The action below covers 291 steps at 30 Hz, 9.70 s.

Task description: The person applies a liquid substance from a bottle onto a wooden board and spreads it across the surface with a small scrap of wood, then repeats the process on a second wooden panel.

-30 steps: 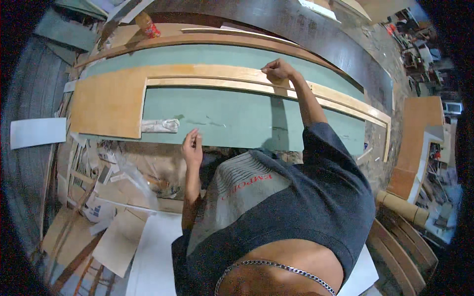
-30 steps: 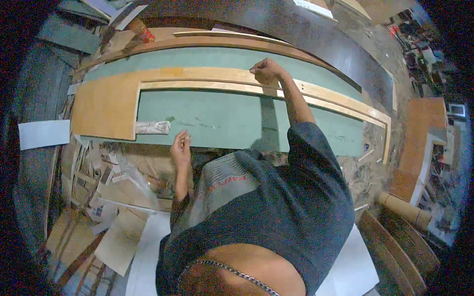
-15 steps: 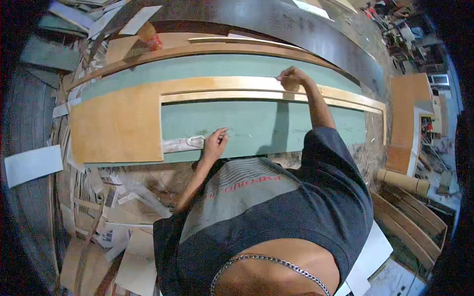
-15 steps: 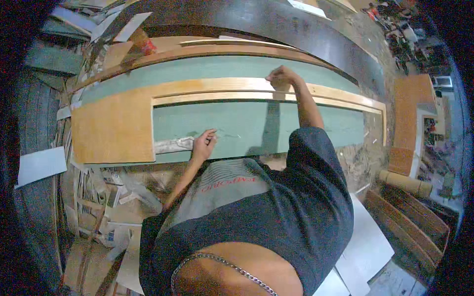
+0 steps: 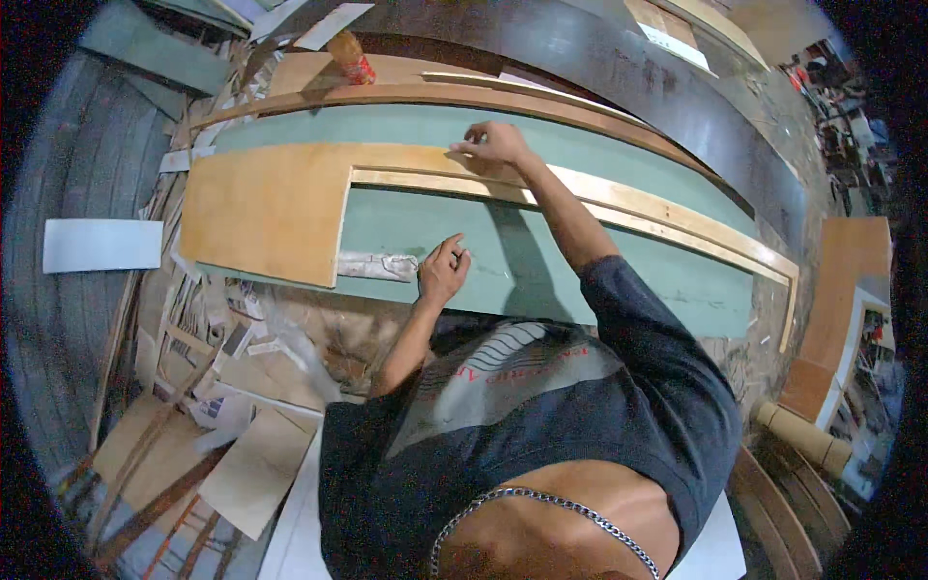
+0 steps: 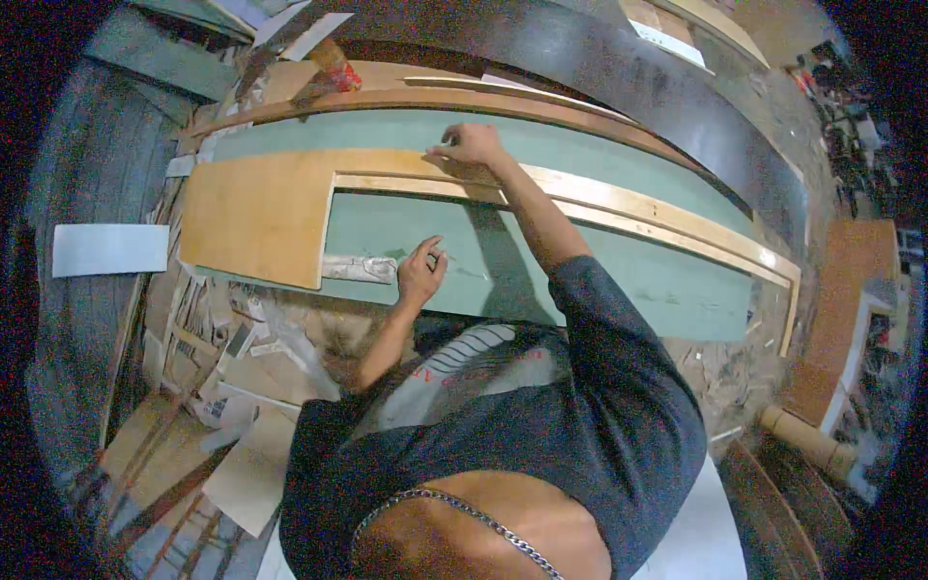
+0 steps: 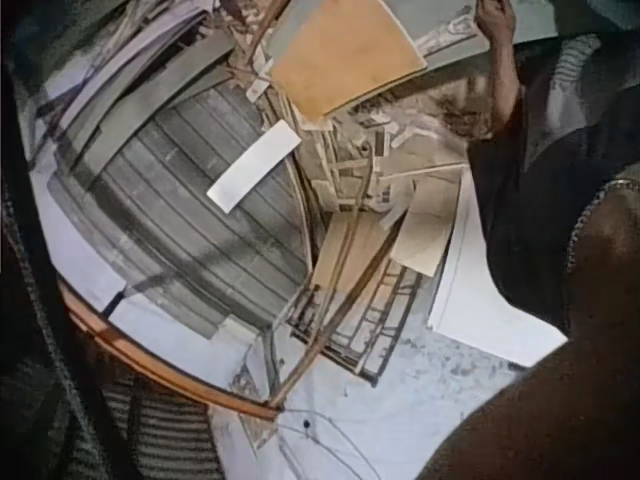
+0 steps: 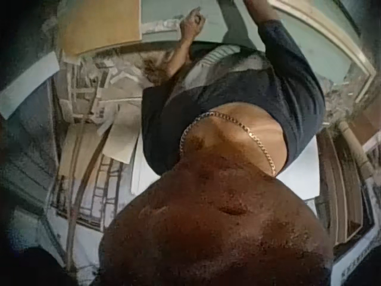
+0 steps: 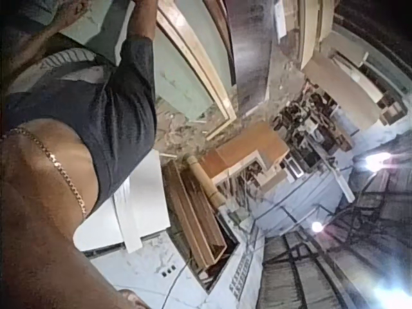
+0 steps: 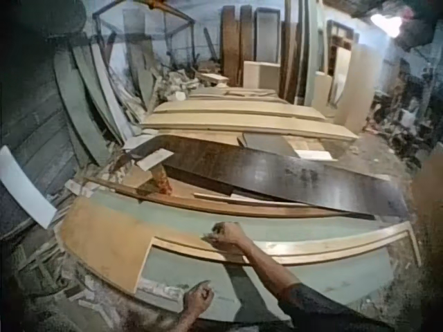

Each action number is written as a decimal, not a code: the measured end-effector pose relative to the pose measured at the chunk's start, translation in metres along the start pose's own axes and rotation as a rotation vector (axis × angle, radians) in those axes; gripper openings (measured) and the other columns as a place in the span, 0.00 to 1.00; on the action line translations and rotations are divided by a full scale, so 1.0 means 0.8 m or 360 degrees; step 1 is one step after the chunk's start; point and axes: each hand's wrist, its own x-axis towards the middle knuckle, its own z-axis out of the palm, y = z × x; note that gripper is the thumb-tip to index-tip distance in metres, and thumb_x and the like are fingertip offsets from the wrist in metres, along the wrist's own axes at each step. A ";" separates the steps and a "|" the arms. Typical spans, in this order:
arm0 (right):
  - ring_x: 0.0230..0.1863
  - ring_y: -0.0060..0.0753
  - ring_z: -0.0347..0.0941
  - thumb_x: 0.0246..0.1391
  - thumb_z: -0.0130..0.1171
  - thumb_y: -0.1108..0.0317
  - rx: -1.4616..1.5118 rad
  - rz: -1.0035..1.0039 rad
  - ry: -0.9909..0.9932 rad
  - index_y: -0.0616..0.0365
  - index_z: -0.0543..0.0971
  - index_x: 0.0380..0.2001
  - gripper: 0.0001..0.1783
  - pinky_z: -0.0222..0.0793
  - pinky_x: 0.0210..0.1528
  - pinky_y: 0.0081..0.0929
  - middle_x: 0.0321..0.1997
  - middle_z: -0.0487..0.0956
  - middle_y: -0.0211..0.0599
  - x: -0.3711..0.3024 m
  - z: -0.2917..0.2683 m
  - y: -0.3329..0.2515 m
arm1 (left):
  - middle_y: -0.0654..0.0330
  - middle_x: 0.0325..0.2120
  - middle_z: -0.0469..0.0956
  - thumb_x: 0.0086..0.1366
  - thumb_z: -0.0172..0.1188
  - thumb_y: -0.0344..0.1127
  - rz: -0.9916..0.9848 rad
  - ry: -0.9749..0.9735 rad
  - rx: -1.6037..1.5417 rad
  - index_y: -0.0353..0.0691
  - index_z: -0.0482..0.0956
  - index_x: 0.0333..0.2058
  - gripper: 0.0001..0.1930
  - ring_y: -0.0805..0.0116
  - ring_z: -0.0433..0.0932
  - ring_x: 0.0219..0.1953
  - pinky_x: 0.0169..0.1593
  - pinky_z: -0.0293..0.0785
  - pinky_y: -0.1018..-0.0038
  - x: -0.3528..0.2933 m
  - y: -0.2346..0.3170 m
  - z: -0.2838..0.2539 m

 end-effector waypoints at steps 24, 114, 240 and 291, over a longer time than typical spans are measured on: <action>0.44 0.46 0.79 0.36 0.70 0.36 0.0084 -0.0071 -0.0227 0.55 0.81 0.45 0.39 0.74 0.48 0.39 0.42 0.82 0.46 0.024 0.003 -0.023 | 0.62 0.29 0.76 0.59 0.60 0.41 -0.0017 0.0140 0.0323 0.48 0.77 0.48 0.17 0.56 0.79 0.30 0.35 0.76 0.60 -0.006 -0.012 0.010; 0.27 0.22 0.73 0.59 0.57 0.64 0.1204 0.0877 0.1825 0.61 0.80 0.34 0.10 0.71 0.32 0.24 0.25 0.78 0.30 -0.486 -0.046 0.196 | 0.56 0.32 0.77 0.64 0.57 0.35 -0.0383 -0.0078 -0.1280 0.37 0.75 0.48 0.15 0.70 0.76 0.26 0.29 0.75 0.74 0.029 0.140 0.039; 0.59 0.42 0.66 0.66 0.34 0.40 0.1694 0.0026 0.0104 0.66 0.66 0.61 0.38 0.56 0.63 0.39 0.57 0.73 0.47 -0.282 0.032 0.015 | 0.54 0.54 0.72 0.70 0.41 0.60 -0.1556 -0.0286 -0.2317 0.41 0.60 0.63 0.33 0.60 0.70 0.55 0.62 0.62 0.55 0.032 0.115 0.152; 0.60 0.50 0.66 0.62 0.47 0.50 0.0233 0.0538 0.2082 0.65 0.72 0.56 0.30 0.57 0.64 0.41 0.58 0.71 0.51 -0.285 0.097 -0.088 | 0.46 0.56 0.66 0.60 0.46 0.74 -0.1237 -0.0592 -0.2152 0.32 0.45 0.68 0.54 0.50 0.72 0.52 0.57 0.68 0.59 0.117 -0.051 -0.103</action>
